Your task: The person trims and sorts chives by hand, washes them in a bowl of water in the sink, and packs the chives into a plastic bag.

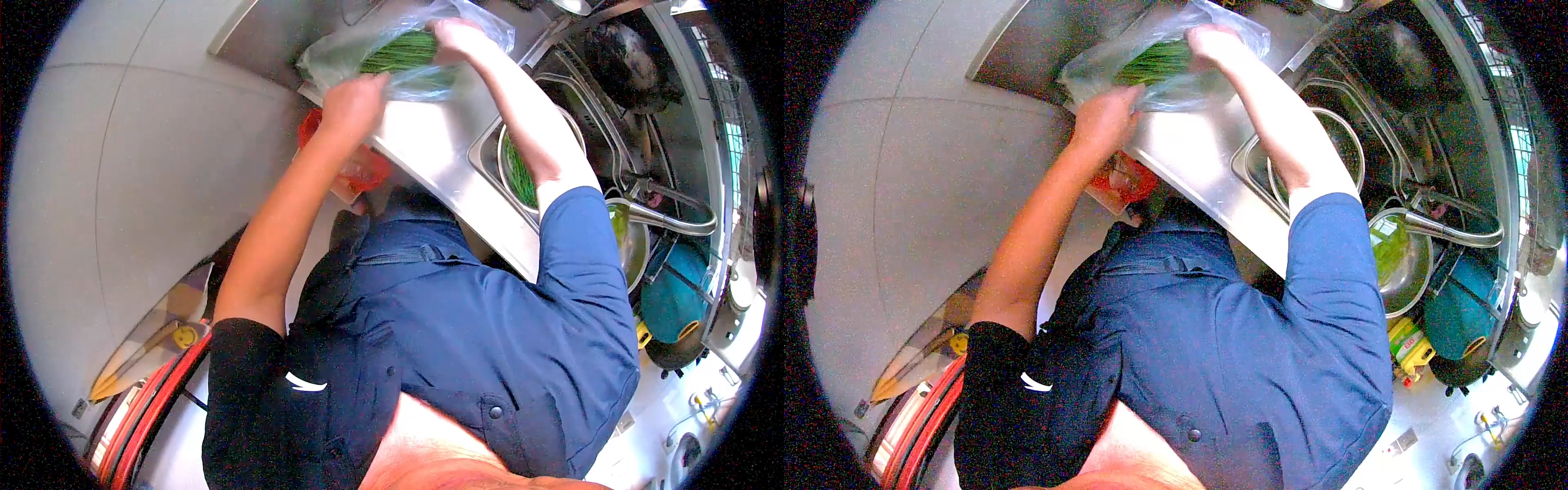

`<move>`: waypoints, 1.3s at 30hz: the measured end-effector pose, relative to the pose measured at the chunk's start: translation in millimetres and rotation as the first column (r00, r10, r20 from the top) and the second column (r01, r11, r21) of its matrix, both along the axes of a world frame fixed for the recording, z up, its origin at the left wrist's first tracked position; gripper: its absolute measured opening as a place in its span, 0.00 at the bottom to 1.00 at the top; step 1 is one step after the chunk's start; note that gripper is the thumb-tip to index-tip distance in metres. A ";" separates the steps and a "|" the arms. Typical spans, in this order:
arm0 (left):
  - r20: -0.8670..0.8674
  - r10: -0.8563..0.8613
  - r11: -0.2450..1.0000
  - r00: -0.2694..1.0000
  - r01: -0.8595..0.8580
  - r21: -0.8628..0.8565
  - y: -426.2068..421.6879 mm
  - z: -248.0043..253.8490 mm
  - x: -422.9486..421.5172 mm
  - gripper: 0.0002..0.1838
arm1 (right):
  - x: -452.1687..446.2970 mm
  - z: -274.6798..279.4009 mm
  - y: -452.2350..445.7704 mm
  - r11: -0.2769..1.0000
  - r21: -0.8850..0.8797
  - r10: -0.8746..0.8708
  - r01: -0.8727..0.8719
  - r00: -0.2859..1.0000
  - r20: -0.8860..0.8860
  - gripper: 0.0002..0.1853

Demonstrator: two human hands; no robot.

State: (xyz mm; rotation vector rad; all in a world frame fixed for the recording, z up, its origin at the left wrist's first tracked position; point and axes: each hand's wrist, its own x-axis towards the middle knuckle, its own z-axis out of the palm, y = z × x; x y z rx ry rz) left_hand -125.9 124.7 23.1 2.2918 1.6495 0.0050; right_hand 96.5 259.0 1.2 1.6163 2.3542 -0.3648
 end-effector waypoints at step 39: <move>0.055 0.017 0.998 0.998 -0.021 0.061 -15.4 12.5 -7.0 0.21 | -5.9 72.8 -13.7 0.991 0.128 0.104 -0.041 0.842 -0.529 0.28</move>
